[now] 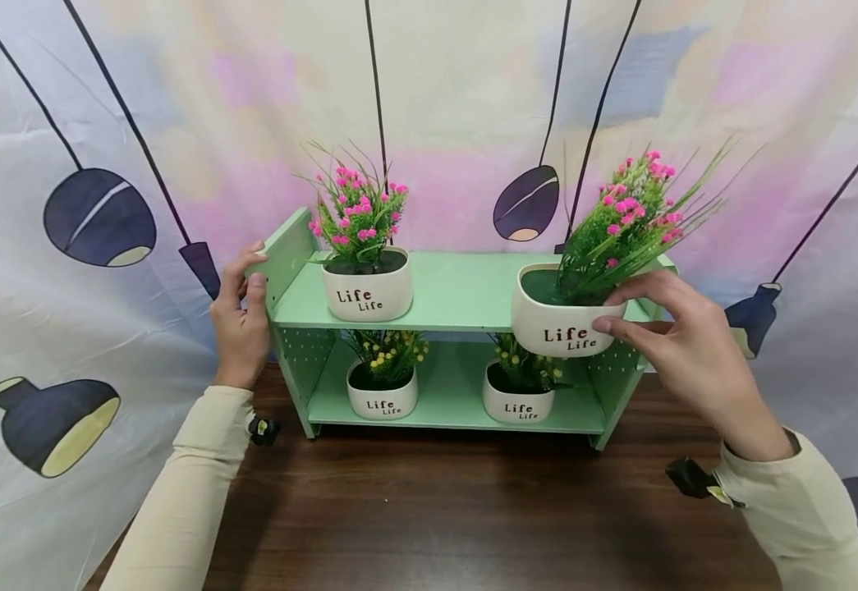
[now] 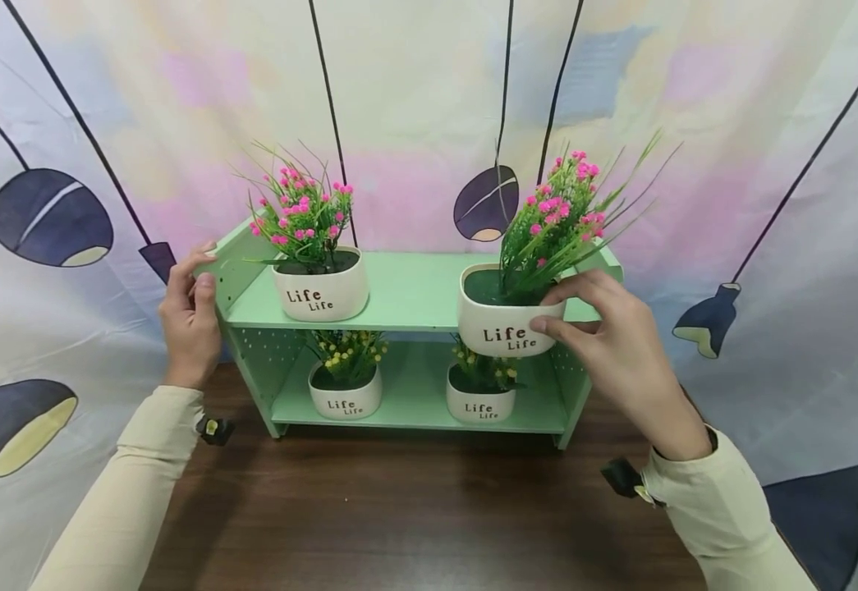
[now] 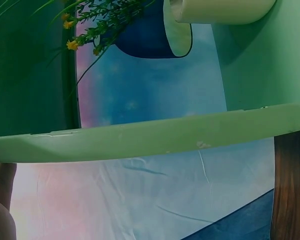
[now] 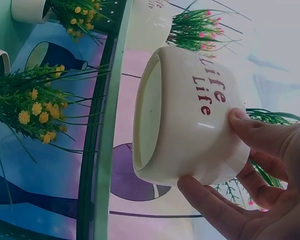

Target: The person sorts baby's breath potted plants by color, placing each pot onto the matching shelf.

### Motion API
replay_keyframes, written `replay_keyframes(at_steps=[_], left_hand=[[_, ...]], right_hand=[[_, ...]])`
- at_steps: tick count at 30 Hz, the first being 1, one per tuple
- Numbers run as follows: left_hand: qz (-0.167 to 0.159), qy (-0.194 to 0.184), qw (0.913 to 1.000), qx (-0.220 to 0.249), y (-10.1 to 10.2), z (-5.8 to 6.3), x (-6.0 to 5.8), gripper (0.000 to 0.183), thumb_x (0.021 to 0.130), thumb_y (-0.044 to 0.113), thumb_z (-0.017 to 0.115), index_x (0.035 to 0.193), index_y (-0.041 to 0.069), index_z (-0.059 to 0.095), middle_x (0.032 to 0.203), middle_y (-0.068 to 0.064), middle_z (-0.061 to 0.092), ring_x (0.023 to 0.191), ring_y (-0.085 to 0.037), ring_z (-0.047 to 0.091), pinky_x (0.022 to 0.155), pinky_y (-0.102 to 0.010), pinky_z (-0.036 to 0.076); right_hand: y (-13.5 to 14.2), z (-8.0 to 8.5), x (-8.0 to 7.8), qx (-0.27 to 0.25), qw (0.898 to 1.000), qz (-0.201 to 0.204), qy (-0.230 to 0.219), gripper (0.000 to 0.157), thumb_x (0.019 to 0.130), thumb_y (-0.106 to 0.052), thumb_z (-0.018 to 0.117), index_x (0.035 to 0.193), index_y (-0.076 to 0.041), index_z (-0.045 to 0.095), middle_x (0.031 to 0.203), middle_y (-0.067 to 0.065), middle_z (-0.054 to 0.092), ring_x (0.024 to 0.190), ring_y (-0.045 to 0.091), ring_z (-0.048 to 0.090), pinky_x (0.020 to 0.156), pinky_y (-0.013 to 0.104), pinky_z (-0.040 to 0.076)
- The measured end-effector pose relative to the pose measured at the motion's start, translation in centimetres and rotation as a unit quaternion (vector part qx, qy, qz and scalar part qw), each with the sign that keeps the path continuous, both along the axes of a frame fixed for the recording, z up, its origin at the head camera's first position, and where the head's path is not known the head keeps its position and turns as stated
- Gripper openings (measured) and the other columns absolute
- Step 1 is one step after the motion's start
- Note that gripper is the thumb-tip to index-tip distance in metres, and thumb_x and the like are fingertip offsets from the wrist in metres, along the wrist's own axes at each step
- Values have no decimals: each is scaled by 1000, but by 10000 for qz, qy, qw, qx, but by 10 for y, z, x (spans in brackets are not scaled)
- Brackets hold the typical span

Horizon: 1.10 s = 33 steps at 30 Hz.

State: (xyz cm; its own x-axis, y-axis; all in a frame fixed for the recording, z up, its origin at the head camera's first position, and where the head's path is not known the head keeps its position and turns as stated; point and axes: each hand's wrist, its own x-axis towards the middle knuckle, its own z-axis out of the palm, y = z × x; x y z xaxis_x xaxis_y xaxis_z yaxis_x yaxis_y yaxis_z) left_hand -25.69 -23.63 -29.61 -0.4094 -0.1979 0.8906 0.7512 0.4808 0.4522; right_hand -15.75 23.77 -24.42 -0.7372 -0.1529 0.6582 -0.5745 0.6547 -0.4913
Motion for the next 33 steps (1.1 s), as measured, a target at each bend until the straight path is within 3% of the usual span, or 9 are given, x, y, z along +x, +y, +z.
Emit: replay_keyframes(at_steps=[3,6,8,10,18,27,33], left_hand=[[-15,1,10000,7,1,0,0,29,110,8,51,131,-6,63,147,-16,63,82,-5,53,70,-21,32],[-60,-21,10000,28,2,1,1,28,110,8,51,131,-6,63,147,-17,63,100,-6,64,77,-21,36],[-113,-40,9999,58,2,1,1,28,110,7,51,131,-7,62,147,-20,62,121,-10,64,83,-21,38],[-157,-34,9999,62,2,1,1,28,109,6,51,132,-8,61,147,-22,61,130,-12,63,87,-22,39],[-167,3,9998,80,1,1,2,29,109,7,50,131,-9,61,147,-24,60,135,-14,60,90,-21,40],[-154,-64,9998,71,1,2,4,29,110,8,51,130,-9,62,149,-16,61,139,-14,57,97,-20,43],[-108,-73,9999,48,1,2,4,29,109,8,51,130,-9,62,147,-23,60,142,-18,55,101,-20,43]], right_hand=[[-2,1,-7,-30,10000,74,58,22,88,2,83,107,-6,75,114,1,66,110,-2,56,78,6,51],[-3,2,-14,-21,9999,89,93,19,89,0,83,106,-5,76,115,2,66,111,-4,56,78,7,52],[-4,2,-18,-25,9999,70,117,17,90,-1,83,105,-5,76,115,3,67,111,-6,55,78,7,52],[-4,2,-22,-17,9999,50,133,16,91,-3,82,105,-5,76,116,4,67,112,-4,56,77,7,52],[-13,1,-39,-87,9997,-51,223,17,91,-5,83,106,-3,77,117,10,67,112,26,64,77,5,49],[-18,-4,-56,-262,9990,75,367,19,89,-6,85,105,-2,78,117,15,68,114,31,63,75,4,47],[-20,-8,-60,-253,9993,-24,258,18,91,-10,84,106,-2,78,116,13,68,114,30,63,74,4,47]])
